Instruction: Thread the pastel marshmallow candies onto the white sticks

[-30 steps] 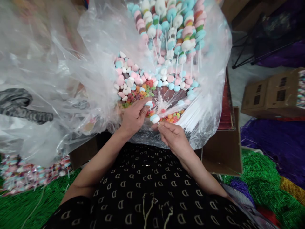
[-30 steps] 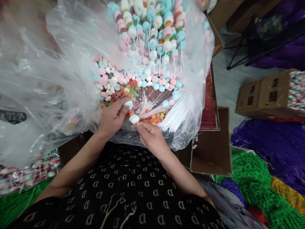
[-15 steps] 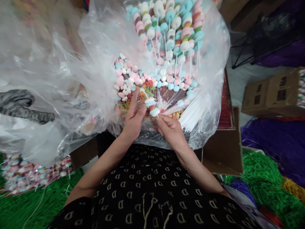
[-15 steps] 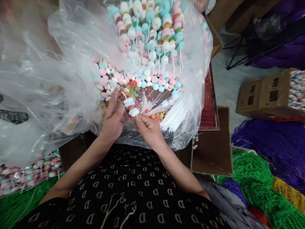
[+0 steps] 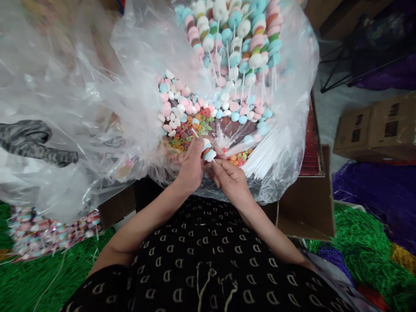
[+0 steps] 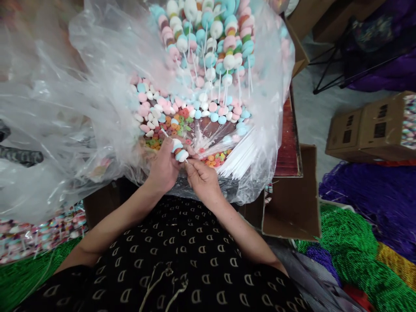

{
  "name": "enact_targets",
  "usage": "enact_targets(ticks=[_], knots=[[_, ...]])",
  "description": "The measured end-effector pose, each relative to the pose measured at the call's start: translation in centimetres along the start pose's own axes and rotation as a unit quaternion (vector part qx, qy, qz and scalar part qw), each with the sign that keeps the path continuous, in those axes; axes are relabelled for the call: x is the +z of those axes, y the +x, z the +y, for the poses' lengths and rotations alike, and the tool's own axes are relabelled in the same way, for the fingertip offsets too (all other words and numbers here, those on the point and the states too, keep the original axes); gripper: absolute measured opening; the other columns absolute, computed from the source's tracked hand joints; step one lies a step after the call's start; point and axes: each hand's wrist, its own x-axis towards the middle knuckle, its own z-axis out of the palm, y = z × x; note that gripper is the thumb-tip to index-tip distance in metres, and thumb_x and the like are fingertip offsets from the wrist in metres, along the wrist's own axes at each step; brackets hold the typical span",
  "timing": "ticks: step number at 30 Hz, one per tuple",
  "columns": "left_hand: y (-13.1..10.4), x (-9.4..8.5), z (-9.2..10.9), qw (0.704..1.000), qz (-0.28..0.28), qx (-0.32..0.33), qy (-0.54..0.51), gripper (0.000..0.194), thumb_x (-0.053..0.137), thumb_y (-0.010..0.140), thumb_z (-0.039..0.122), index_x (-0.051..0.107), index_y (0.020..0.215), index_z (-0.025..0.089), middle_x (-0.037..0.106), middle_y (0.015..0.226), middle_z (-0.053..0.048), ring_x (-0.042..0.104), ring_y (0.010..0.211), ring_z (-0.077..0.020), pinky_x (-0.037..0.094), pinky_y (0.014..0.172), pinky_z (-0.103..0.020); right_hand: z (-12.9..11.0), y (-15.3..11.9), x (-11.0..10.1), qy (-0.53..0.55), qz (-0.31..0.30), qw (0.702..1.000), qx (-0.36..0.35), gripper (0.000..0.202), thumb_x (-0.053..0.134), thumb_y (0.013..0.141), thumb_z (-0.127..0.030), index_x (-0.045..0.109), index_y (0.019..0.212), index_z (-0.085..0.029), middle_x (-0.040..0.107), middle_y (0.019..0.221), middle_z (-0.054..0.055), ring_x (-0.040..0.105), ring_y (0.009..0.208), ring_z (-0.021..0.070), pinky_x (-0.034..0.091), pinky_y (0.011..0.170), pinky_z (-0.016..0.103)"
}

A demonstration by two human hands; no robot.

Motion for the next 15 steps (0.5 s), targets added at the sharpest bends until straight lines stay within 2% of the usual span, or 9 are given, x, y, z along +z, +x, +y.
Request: enact_targets(ticks=[2, 4, 7, 9, 11, 15], knots=[[0.3, -0.6, 0.6, 0.999, -0.019, 0.008, -0.026, 0.046, 0.048, 0.103, 0.068, 0.063, 0.110, 0.025, 0.077, 0.100, -0.007, 0.075, 0.094, -0.0225, 0.063, 0.080, -0.038, -0.5, 0.1, -0.4, 0.030, -0.006, 0.999, 0.013, 0.040, 0.065, 0.098, -0.059, 0.077, 0.096, -0.021, 0.047, 0.051, -0.008, 0.038, 0.045, 0.0100, 0.034, 0.050, 0.026], [0.8, -2.0, 1.7, 0.998, -0.022, 0.045, -0.028, 0.042, 0.058, 0.101, 0.064, 0.066, 0.120, 0.027, 0.076, 0.104, -0.006, 0.074, 0.088, -0.0206, 0.061, 0.081, -0.037, -1.1, 0.2, -1.3, 0.052, 0.026, 0.998, 0.019, 0.040, 0.068, 0.097, -0.060, 0.077, 0.099, -0.021, 0.047, 0.050, -0.008, 0.037, 0.044, 0.0097, 0.032, 0.049, 0.025], [1.5, -4.7, 3.4, 0.985, 0.040, 0.128, 0.109, 0.032, 0.069, 0.099, 0.051, 0.072, 0.122, 0.030, 0.075, 0.109, -0.004, 0.072, 0.093, -0.0212, 0.058, 0.087, -0.037, -1.7, 0.3, -2.9, 0.071, 0.095, 0.993, 0.012, 0.039, 0.073, 0.094, -0.060, 0.077, 0.102, -0.022, 0.047, 0.051, -0.009, 0.035, 0.044, 0.0097, 0.028, 0.046, 0.026], [1.9, -6.3, 4.0, 0.952, 0.055, 0.174, 0.245, 0.023, 0.070, 0.097, 0.044, 0.078, 0.111, 0.027, 0.075, 0.105, -0.005, 0.070, 0.097, -0.0238, 0.055, 0.092, -0.039, -1.7, 0.4, -3.6, 0.073, 0.115, 0.991, 0.012, 0.040, 0.075, 0.091, -0.060, 0.077, 0.102, -0.022, 0.047, 0.051, -0.008, 0.033, 0.043, 0.0097, 0.024, 0.044, 0.026], [2.3, -7.2, 3.9, 0.903, 0.031, 0.207, 0.375, 0.019, 0.067, 0.096, 0.038, 0.081, 0.101, 0.025, 0.075, 0.100, -0.006, 0.068, 0.098, -0.0265, 0.053, 0.094, -0.042, -1.5, 0.4, -3.8, 0.068, 0.115, 0.991, 0.020, 0.041, 0.075, 0.091, -0.062, 0.077, 0.101, -0.022, 0.047, 0.051, -0.008, 0.033, 0.043, 0.0098, 0.023, 0.044, 0.026], [3.3, -7.2, 2.8, 0.809, -0.016, 0.229, 0.541, 0.021, 0.061, 0.096, 0.031, 0.081, 0.096, 0.025, 0.073, 0.096, -0.009, 0.064, 0.103, -0.0326, 0.048, 0.100, -0.049, -1.1, 0.5, -3.4, 0.067, 0.101, 0.992, 0.024, 0.042, 0.075, 0.090, -0.063, 0.077, 0.098, -0.022, 0.046, 0.050, -0.008, 0.033, 0.044, 0.0099, 0.025, 0.045, 0.026]])
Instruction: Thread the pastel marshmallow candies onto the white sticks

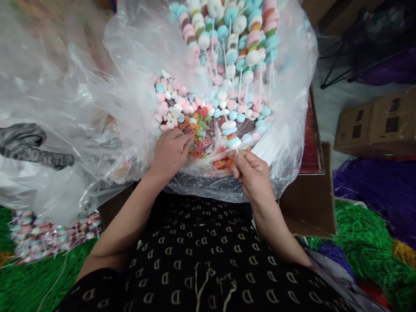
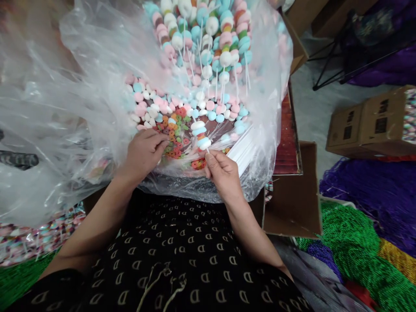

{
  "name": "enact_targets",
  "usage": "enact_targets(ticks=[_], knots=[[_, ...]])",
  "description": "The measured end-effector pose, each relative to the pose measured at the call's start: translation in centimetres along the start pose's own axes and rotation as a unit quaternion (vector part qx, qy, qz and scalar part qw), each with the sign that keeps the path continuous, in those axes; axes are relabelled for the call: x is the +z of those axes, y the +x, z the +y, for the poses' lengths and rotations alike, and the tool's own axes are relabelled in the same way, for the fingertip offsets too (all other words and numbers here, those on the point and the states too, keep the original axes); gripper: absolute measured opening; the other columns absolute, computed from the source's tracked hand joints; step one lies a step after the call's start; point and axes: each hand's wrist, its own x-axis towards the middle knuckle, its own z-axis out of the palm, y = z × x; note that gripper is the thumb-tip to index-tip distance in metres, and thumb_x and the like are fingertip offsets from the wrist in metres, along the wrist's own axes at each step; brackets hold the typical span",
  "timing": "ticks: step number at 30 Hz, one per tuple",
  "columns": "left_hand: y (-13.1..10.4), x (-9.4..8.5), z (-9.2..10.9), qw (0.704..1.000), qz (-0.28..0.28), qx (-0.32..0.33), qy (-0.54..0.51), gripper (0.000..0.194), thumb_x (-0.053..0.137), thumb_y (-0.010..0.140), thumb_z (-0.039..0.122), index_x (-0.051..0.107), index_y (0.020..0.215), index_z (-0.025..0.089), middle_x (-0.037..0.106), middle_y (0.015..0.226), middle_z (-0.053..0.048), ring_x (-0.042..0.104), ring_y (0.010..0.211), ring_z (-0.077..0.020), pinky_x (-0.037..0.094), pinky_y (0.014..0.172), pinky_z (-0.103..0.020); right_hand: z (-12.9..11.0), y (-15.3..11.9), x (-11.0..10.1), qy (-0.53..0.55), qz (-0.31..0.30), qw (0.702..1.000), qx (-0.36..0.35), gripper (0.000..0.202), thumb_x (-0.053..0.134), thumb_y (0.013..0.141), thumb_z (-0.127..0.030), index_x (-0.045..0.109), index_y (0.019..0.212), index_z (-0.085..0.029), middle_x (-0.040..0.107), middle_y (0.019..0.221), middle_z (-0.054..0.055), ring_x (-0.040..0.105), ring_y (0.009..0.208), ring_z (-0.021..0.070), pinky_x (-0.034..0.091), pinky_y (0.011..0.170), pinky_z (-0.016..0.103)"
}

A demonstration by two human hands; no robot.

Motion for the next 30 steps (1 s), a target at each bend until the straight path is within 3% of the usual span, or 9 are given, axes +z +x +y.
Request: enact_targets(ticks=[5, 9, 16, 25, 30], knots=[[1.6, 1.4, 0.1, 0.996, -0.042, 0.015, 0.075, 0.014, 0.064, 0.094, 0.026, 0.077, 0.094, 0.021, 0.069, 0.104, -0.014, 0.060, 0.111, -0.0389, 0.040, 0.107, -0.057, 0.0, 0.0, 0.1, 0.007, -0.007, 1.000, 0.006, 0.042, 0.075, 0.090, -0.062, 0.078, 0.099, -0.021, 0.047, 0.050, -0.007, 0.033, 0.044, 0.0098, 0.025, 0.046, 0.026], [1.9, 0.7, 0.2, 0.993, -0.064, 0.047, 0.090, 0.009, 0.066, 0.093, 0.025, 0.074, 0.088, 0.022, 0.069, 0.101, -0.013, 0.059, 0.110, -0.0381, 0.040, 0.107, -0.056, 0.3, -0.1, -0.2, 0.004, -0.010, 1.000, 0.008, 0.041, 0.072, 0.093, -0.060, 0.078, 0.101, -0.021, 0.047, 0.052, -0.007, 0.034, 0.045, 0.0099, 0.027, 0.046, 0.026], [1.6, -0.2, 0.6, 0.969, -0.125, 0.077, 0.198, 0.016, 0.057, 0.095, 0.019, 0.073, 0.099, 0.018, 0.071, 0.112, -0.017, 0.062, 0.111, -0.0378, 0.049, 0.101, -0.054, 0.5, -0.3, 0.1, 0.008, -0.036, 0.999, 0.009, 0.038, 0.072, 0.094, -0.056, 0.076, 0.100, -0.019, 0.046, 0.050, -0.009, 0.037, 0.045, 0.0092, 0.030, 0.049, 0.026], [2.3, 0.2, 0.6, 0.958, -0.144, 0.111, 0.219, 0.018, 0.057, 0.097, 0.020, 0.075, 0.097, 0.016, 0.072, 0.107, -0.015, 0.065, 0.112, -0.0356, 0.051, 0.102, -0.051, 0.6, -0.3, 0.4, -0.007, -0.051, 0.999, -0.001, 0.038, 0.070, 0.096, -0.057, 0.075, 0.098, -0.019, 0.047, 0.052, -0.009, 0.040, 0.046, 0.0097, 0.031, 0.049, 0.026], [2.4, -0.1, 0.2, 0.980, -0.118, 0.064, 0.150, 0.015, 0.060, 0.094, 0.020, 0.074, 0.089, 0.017, 0.073, 0.101, -0.013, 0.067, 0.107, -0.0324, 0.053, 0.097, -0.046, 0.7, -0.5, 0.4, -0.026, -0.049, 0.998, -0.014, 0.035, 0.069, 0.097, -0.054, 0.075, 0.094, -0.020, 0.048, 0.052, -0.008, 0.040, 0.046, 0.0097, 0.030, 0.049, 0.026]])
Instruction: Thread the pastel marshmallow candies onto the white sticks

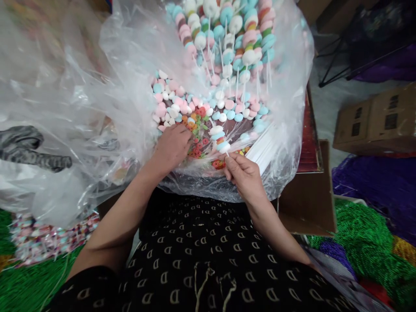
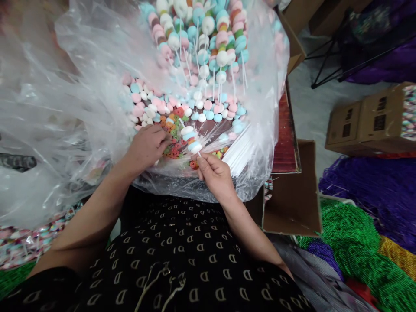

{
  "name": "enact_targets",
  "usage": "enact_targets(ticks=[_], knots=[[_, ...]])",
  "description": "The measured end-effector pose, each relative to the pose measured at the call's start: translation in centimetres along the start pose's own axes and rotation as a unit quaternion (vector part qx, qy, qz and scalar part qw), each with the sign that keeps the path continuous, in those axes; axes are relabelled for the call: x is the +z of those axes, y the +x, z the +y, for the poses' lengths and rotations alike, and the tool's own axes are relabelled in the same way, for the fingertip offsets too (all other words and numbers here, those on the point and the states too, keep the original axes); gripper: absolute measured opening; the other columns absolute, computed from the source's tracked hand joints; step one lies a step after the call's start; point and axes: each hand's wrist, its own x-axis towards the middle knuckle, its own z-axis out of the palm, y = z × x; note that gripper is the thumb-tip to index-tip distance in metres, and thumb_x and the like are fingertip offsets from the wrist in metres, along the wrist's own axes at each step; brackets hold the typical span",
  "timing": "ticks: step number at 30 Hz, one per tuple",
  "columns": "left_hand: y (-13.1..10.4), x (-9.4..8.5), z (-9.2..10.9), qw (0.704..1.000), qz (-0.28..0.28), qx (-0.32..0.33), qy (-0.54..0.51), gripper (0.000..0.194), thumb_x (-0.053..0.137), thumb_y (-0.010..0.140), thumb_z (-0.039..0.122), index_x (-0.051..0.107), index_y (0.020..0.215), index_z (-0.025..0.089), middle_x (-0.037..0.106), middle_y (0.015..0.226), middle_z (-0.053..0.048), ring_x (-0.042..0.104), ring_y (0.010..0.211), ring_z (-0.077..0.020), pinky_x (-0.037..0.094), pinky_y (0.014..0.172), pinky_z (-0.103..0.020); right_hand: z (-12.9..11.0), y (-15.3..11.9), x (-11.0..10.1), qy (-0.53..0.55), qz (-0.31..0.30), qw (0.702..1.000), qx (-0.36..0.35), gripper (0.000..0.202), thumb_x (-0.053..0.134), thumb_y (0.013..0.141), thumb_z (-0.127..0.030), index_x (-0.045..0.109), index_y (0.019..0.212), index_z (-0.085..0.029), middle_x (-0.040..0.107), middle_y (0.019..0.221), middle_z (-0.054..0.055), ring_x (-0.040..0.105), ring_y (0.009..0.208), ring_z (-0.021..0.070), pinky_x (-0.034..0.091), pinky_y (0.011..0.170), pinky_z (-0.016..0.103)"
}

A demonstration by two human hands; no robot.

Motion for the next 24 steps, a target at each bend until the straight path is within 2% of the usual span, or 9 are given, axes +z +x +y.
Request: enact_targets(ticks=[2, 4, 7, 9, 12, 17, 22, 24], knots=[[-0.2, -0.2, -0.2, 0.995, 0.037, -0.032, -0.089, 0.012, 0.063, 0.092, 0.021, 0.074, 0.090, 0.019, 0.074, 0.098, -0.009, 0.067, 0.100, -0.0282, 0.054, 0.092, -0.042, -0.1, -0.2, -0.1, -0.010, -0.012, 1.000, 0.002, 0.033, 0.068, 0.098, -0.051, 0.075, 0.095, -0.019, 0.047, 0.050, -0.008, 0.039, 0.045, 0.0095, 0.030, 0.049, 0.026], [-0.5, -0.2, -0.3, 0.970, 0.091, -0.071, -0.215, 0.009, 0.066, 0.091, 0.023, 0.074, 0.093, 0.020, 0.074, 0.094, -0.004, 0.067, 0.092, -0.0223, 0.054, 0.085, -0.035, -0.1, -0.3, -0.2, -0.023, -0.031, 0.999, 0.011, 0.031, 0.067, 0.098, -0.048, 0.076, 0.097, -0.018, 0.047, 0.049, -0.009, 0.038, 0.043, 0.0094, 0.030, 0.048, 0.025], [-0.7, 0.1, -0.1, 0.886, 0.156, -0.128, -0.418, 0.006, 0.073, 0.090, 0.026, 0.071, 0.094, 0.022, 0.072, 0.086, 0.000, 0.064, 0.077, -0.0150, 0.053, 0.072, -0.027, 0.1, -0.6, -0.3, -0.048, -0.061, 0.997, 0.014, 0.029, 0.065, 0.099, -0.044, 0.077, 0.099, -0.018, 0.046, 0.048, -0.009, 0.038, 0.043, 0.0096, 0.030, 0.047, 0.025], [-0.7, 0.5, 0.2, 0.826, 0.173, -0.151, -0.515, 0.011, 0.079, 0.088, 0.028, 0.069, 0.092, 0.023, 0.069, 0.081, 0.002, 0.061, 0.069, -0.0123, 0.051, 0.064, -0.024, 0.3, -0.6, -0.3, -0.074, -0.077, 0.994, -0.002, 0.028, 0.063, 0.099, -0.042, 0.078, 0.097, -0.018, 0.046, 0.049, -0.008, 0.039, 0.044, 0.0099, 0.031, 0.048, 0.025], [-0.6, 0.9, 0.8, 0.767, 0.176, -0.169, -0.594, 0.017, 0.083, 0.087, 0.029, 0.068, 0.088, 0.022, 0.065, 0.075, 0.003, 0.059, 0.061, -0.0098, 0.048, 0.057, -0.022, 0.6, -0.6, -0.2, -0.111, -0.080, 0.990, -0.026, 0.027, 0.062, 0.099, -0.039, 0.079, 0.095, -0.018, 0.048, 0.052, -0.007, 0.045, 0.049, 0.0115, 0.035, 0.051, 0.026], [-0.7, 1.1, 1.8, 0.720, 0.171, -0.168, -0.651, 0.025, 0.092, 0.079, 0.030, 0.069, 0.084, 0.022, 0.066, 0.076, 0.004, 0.061, 0.062, -0.0086, 0.051, 0.058, -0.020, 0.9, -0.6, 0.1, -0.130, -0.066, 0.988, -0.040, 0.031, 0.060, 0.101, -0.042, 0.080, 0.098, -0.018, 0.054, 0.057, -0.003, 0.055, 0.059, 0.0149, 0.039, 0.055, 0.027], [-0.9, 0.9, 1.6, 0.645, 0.106, -0.183, -0.734, 0.034, 0.100, 0.068, 0.037, 0.073, 0.082, 0.021, 0.065, 0.071, 0.005, 0.061, 0.061, -0.0083, 0.054, 0.060, -0.021, 0.3, -0.8, 0.0, -0.147, -0.097, 0.982, -0.071, 0.030, 0.060, 0.102, -0.040, 0.079, 0.095, -0.018, 0.064, 0.065, -0.001, 0.059, 0.062, 0.0147, 0.044, 0.059, 0.027], [-1.0, 0.8, 1.5, 0.628, 0.078, -0.195, -0.749, 0.036, 0.102, 0.066, 0.038, 0.073, 0.080, 0.020, 0.064, 0.069, 0.004, 0.060, 0.060, -0.0087, 0.054, 0.059, -0.021, 0.1, -0.8, -0.1, -0.158, -0.106, 0.978, -0.087, 0.028, 0.059, 0.101, -0.036, 0.079, 0.093, -0.018, 0.067, 0.068, -0.001, 0.058, 0.060, 0.0137, 0.045, 0.061, 0.027]])
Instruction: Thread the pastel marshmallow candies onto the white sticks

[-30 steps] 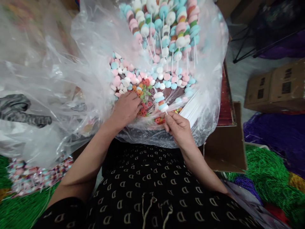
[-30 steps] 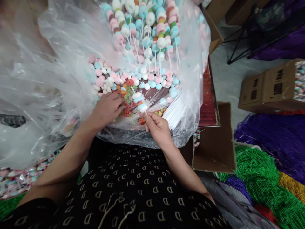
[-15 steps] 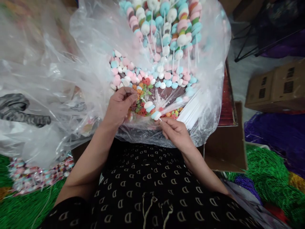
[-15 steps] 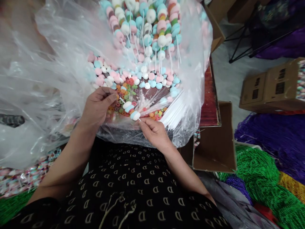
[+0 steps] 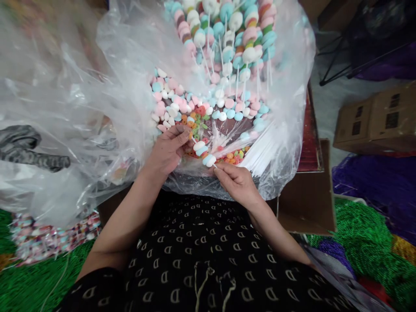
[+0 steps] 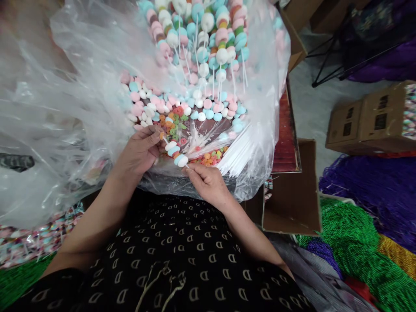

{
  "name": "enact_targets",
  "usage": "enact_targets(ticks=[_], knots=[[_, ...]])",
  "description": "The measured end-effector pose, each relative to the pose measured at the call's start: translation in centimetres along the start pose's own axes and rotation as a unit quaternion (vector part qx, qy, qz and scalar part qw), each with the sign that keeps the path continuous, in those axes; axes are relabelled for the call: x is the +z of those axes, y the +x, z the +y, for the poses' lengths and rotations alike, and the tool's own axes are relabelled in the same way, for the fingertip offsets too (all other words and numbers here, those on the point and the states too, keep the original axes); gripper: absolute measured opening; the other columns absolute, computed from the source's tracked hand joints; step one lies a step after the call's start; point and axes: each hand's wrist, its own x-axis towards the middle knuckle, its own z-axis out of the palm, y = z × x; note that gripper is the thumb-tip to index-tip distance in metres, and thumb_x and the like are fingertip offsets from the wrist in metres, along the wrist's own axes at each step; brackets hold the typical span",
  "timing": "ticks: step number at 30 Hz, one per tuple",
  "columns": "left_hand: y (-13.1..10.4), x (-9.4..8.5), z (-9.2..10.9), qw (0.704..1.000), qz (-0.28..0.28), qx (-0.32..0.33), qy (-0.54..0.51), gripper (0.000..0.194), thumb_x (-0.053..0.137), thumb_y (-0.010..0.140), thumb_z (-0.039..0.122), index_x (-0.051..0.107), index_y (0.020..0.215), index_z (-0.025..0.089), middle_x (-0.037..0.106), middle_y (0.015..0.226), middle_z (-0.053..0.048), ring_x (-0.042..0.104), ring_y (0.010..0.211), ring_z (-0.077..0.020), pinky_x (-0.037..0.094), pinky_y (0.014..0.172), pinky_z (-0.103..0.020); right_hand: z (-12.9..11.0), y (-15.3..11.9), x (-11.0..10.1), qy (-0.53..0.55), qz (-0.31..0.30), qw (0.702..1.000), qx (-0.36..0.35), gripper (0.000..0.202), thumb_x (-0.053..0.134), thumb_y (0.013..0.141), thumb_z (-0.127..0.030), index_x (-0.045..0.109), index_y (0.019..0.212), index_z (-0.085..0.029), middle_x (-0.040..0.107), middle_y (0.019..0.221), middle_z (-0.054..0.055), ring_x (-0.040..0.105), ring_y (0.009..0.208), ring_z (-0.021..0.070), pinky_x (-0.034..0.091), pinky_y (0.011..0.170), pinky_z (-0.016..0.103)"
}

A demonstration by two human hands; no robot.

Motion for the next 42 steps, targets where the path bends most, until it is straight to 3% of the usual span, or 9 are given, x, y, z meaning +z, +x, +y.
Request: enact_targets(ticks=[8, 15, 20, 25, 29, 32, 35, 39, 42], knots=[[-0.9, 1.5, -0.2, 0.997, 0.018, 0.023, 0.068, 0.034, 0.092, 0.078, 0.050, 0.078, 0.085, 0.020, 0.069, 0.074, 0.001, 0.065, 0.070, -0.0128, 0.058, 0.067, -0.025, 1.1, -0.2, 0.4, 0.039, 0.045, 0.998, 0.037, 0.034, 0.059, 0.103, -0.046, 0.079, 0.099, -0.018, 0.061, 0.064, -0.001, 0.055, 0.060, 0.0142, 0.041, 0.056, 0.027], [-1.0, 2.1, -0.8, 0.989, -0.042, 0.015, 0.139, 0.034, 0.089, 0.080, 0.054, 0.077, 0.080, 0.022, 0.069, 0.078, 0.001, 0.060, 0.069, -0.0111, 0.052, 0.063, -0.024, 0.5, 0.2, 1.4, 0.113, 0.026, 0.989, 0.089, 0.046, 0.063, 0.098, -0.064, 0.075, 0.097, -0.020, 0.046, 0.054, -0.007, 0.039, 0.046, 0.0104, 0.033, 0.048, 0.027], [-0.7, 1.1, 0.0, 0.961, -0.014, 0.104, 0.254, 0.033, 0.071, 0.096, 0.055, 0.079, 0.098, 0.024, 0.072, 0.088, -0.003, 0.066, 0.084, -0.0174, 0.056, 0.076, -0.029, 0.8, 0.1, 0.8, 0.155, 0.079, 0.981, 0.082, 0.049, 0.067, 0.093, -0.070, 0.074, 0.098, -0.022, 0.049, 0.056, -0.007, 0.038, 0.046, 0.0101, 0.036, 0.049, 0.027], [0.2, -0.2, 0.2, 0.845, 0.029, 0.219, 0.487, 0.014, 0.069, 0.095, 0.035, 0.078, 0.095, 0.024, 0.071, 0.092, -0.004, 0.066, 0.092, -0.0224, 0.055, 0.090, -0.035, 0.8, 0.3, -0.4, 0.205, 0.143, 0.966, 0.069, 0.042, 0.075, 0.090, -0.064, 0.073, 0.097, -0.023, 0.055, 0.064, -0.006, 0.035, 0.046, 0.0084, 0.031, 0.047, 0.026], [0.7, -0.1, -0.4, 0.732, -0.020, 0.197, 0.652, 0.010, 0.065, 0.093, 0.024, 0.074, 0.090, 0.021, 0.070, 0.101, -0.010, 0.064, 0.109, -0.0325, 0.050, 0.105, -0.046, 0.8, 0.4, -0.3, 0.192, 0.133, 0.970, 0.074, 0.042, 0.072, 0.093, -0.064, 0.073, 0.096, -0.022, 0.044, 0.055, -0.009, 0.034, 0.045, 0.0093, 0.032, 0.048, 0.027], [0.8, 0.0, -0.3, 0.706, -0.032, 0.179, 0.684, 0.005, 0.067, 0.089, 0.018, 0.070, 0.086, 0.020, 0.070, 0.104, -0.012, 0.063, 0.116, -0.0368, 0.046, 0.111, -0.052, 0.9, 0.4, -0.1, 0.183, 0.126, 0.972, 0.077, 0.045, 0.070, 0.093, -0.067, 0.072, 0.096, -0.022, 0.040, 0.053, -0.010, 0.034, 0.045, 0.0097, 0.032, 0.048, 0.027], [0.7, -0.1, -0.1, 0.752, -0.024, 0.179, 0.633, 0.006, 0.071, 0.086, 0.016, 0.068, 0.084, 0.021, 0.071, 0.099, -0.009, 0.066, 0.108, -0.0328, 0.049, 0.105, -0.049, 1.0, 0.2, -0.2, 0.169, 0.128, 0.974, 0.083, 0.047, 0.069, 0.092, -0.069, 0.073, 0.097, -0.022, 0.041, 0.052, -0.010, 0.035, 0.044, 0.0100, 0.031, 0.048, 0.028], [0.5, -0.2, -0.1, 0.909, 0.026, 0.160, 0.384, 0.011, 0.076, 0.089, 0.027, 0.065, 0.093, 0.024, 0.069, 0.084, 0.000, 0.067, 0.082, -0.0192, 0.056, 0.081, -0.033, 0.7, 0.0, 0.0, 0.155, 0.068, 0.981, 0.094, 0.046, 0.066, 0.097, -0.065, 0.074, 0.096, -0.020, 0.044, 0.048, -0.010, 0.035, 0.042, 0.0096, 0.030, 0.048, 0.026], [0.4, 0.1, -0.4, 0.975, 0.025, 0.103, 0.196, 0.026, 0.081, 0.089, 0.042, 0.062, 0.093, 0.026, 0.068, 0.083, 0.001, 0.069, 0.077, -0.0152, 0.057, 0.072, -0.029, 0.4, -0.1, 0.5, 0.144, 0.028, 0.984, 0.103, 0.046, 0.064, 0.098, -0.065, 0.074, 0.097, -0.020, 0.046, 0.048, -0.009, 0.035, 0.042, 0.0093, 0.029, 0.047, 0.025]])
